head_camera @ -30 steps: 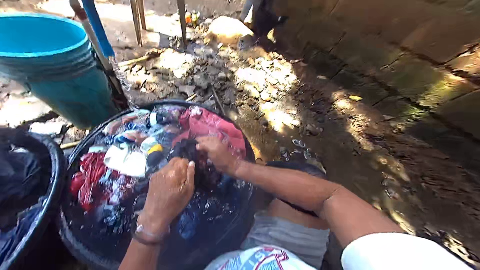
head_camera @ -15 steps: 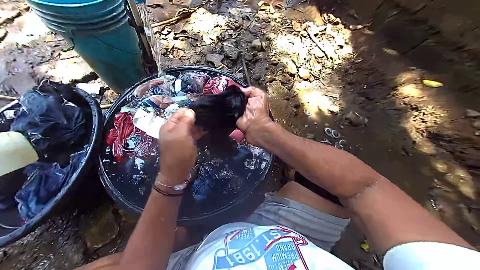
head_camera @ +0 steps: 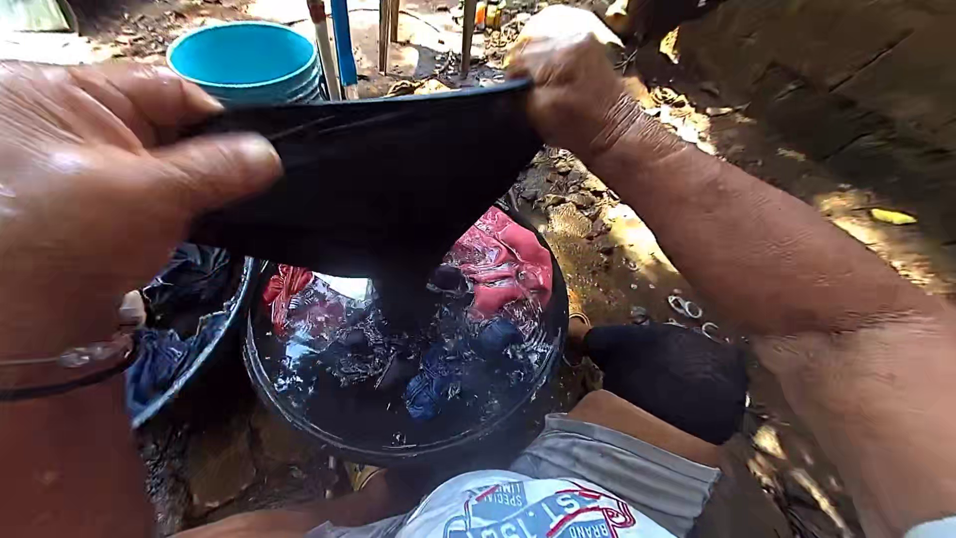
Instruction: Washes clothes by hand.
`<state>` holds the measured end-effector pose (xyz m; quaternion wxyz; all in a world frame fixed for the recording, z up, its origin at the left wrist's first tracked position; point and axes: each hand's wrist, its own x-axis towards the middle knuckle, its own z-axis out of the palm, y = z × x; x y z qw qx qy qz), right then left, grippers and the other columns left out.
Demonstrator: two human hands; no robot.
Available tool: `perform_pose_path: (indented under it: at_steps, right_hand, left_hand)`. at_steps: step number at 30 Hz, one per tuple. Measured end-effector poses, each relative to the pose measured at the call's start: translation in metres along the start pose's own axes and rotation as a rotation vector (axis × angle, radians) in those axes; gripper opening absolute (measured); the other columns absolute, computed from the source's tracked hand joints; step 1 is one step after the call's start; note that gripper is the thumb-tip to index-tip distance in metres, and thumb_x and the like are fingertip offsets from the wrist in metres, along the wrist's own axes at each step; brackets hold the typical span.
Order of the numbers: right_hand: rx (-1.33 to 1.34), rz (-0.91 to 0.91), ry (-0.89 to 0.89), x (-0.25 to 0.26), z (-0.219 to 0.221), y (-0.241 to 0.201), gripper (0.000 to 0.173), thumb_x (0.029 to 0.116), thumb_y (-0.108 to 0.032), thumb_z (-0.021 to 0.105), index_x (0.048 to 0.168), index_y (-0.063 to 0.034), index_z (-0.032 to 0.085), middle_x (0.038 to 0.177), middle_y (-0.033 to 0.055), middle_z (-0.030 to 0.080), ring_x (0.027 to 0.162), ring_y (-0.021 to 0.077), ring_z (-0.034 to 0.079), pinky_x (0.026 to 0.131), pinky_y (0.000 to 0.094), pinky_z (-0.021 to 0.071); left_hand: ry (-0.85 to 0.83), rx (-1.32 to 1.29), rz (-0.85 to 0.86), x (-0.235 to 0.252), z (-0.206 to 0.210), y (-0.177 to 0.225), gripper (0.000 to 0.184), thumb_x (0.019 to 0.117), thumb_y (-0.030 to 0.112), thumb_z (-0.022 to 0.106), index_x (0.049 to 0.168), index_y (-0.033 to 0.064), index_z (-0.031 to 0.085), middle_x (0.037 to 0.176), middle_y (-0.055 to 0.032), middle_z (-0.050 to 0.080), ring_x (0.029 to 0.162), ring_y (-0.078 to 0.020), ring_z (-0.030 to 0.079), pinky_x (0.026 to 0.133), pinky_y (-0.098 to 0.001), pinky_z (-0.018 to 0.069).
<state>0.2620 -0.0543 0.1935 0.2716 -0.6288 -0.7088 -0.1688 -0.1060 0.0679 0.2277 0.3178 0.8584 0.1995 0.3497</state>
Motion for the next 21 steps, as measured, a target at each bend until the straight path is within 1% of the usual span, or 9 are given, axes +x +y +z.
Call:
perform_pose_path:
  at_steps: [3,6,8,10,12,14,17,19,21]
  right_hand:
    - [0.21,0.255,0.243,0.017,-0.012,-0.003,0.027,0.0935,-0.012,0.048,0.094,0.0004,0.072,0.096,0.0112,0.07,0.096,0.0139,0.063,0.089,0.0353,0.0479]
    - [0.816,0.539,0.409,0.014,0.007,-0.038,0.023,0.104,-0.006,0.04,0.106,-0.0015,0.063,0.093,0.0013,0.063,0.087,0.0037,0.062,0.081,0.0246,0.0545]
    - [1.167,0.709,0.509,0.011,0.02,-0.061,0.02,0.1055,-0.009,0.041,0.097,-0.01,0.059,0.085,0.0008,0.064,0.082,0.0101,0.065,0.074,0.0324,0.0579]
    - [1.127,0.624,0.483,0.002,0.023,-0.071,0.023,0.1034,-0.007,0.043,0.089,-0.0101,0.06,0.082,-0.0013,0.065,0.081,0.0066,0.065,0.076,0.0286,0.0562]
    - [0.801,0.32,0.266,-0.007,0.014,-0.066,0.027,0.1023,-0.007,0.04,0.096,-0.007,0.067,0.091,-0.0039,0.068,0.091,0.0005,0.064,0.087,0.0238,0.0541]
    - [0.387,-0.005,0.014,-0.009,0.002,-0.052,0.028,0.0961,-0.012,0.048,0.104,0.0016,0.071,0.097,0.0116,0.071,0.093,0.0169,0.067,0.087,0.0387,0.0524]
    - [-0.027,-0.312,-0.255,-0.004,-0.021,-0.031,0.034,0.0865,-0.025,0.058,0.103,0.0041,0.066,0.083,0.0236,0.067,0.074,0.0418,0.068,0.062,0.061,0.051]
    - [-0.154,-0.302,-0.324,0.004,-0.047,-0.015,0.042,0.088,-0.03,0.057,0.11,0.0053,0.063,0.094,0.0286,0.067,0.085,0.0491,0.067,0.07,0.067,0.0508]
    - [-0.239,-0.306,-0.292,0.015,-0.077,-0.001,0.045,0.0914,-0.032,0.054,0.108,0.0085,0.061,0.092,0.0319,0.065,0.079,0.0524,0.065,0.065,0.0687,0.0474]
  left_hand:
    - [-0.09,0.628,0.085,-0.002,-0.007,-0.036,0.046,0.0803,0.039,0.075,0.101,0.0002,0.062,0.083,-0.0233,0.063,0.074,-0.0439,0.063,0.061,-0.0695,0.0462]
    - [-0.056,0.816,-0.016,-0.003,0.004,-0.047,0.033,0.091,0.02,0.065,0.096,-0.0121,0.059,0.094,-0.0404,0.062,0.09,-0.0657,0.06,0.071,-0.083,0.0403]
    - [0.045,0.741,-0.109,-0.003,0.01,-0.042,0.031,0.0963,0.014,0.057,0.102,-0.0158,0.06,0.105,-0.043,0.061,0.104,-0.0649,0.058,0.085,-0.0808,0.0386]
    - [0.195,0.482,-0.266,-0.004,0.012,-0.041,0.033,0.1017,0.013,0.049,0.117,-0.0138,0.061,0.116,-0.0365,0.063,0.114,-0.0503,0.061,0.096,-0.0692,0.0425]
    - [0.34,0.085,-0.401,-0.004,0.015,-0.05,0.025,0.1074,0.025,0.041,0.119,0.0114,0.059,0.105,0.0001,0.066,0.095,-0.0104,0.069,0.079,-0.0358,0.0607]
    - [0.334,-0.396,-0.409,0.0,0.016,-0.052,0.026,0.1112,0.032,0.033,0.113,0.0244,0.058,0.098,0.0078,0.07,0.086,-0.0102,0.072,0.069,-0.0375,0.0635]
    - [0.265,-0.404,-0.235,0.009,0.008,-0.056,0.017,0.1069,0.028,0.046,0.101,0.0269,0.062,0.09,0.0142,0.071,0.085,-0.001,0.069,0.076,-0.0274,0.061]
    - [0.214,-0.027,-0.14,0.015,-0.011,-0.055,0.016,0.103,0.034,0.055,0.099,0.0215,0.063,0.087,0.0133,0.067,0.081,0.0026,0.066,0.073,-0.0234,0.0578]
    - [0.097,0.418,-0.121,0.008,-0.02,-0.004,0.031,0.1073,0.025,0.052,0.103,-0.0038,0.062,0.09,-0.0184,0.063,0.078,-0.0228,0.061,0.073,-0.0458,0.0495]
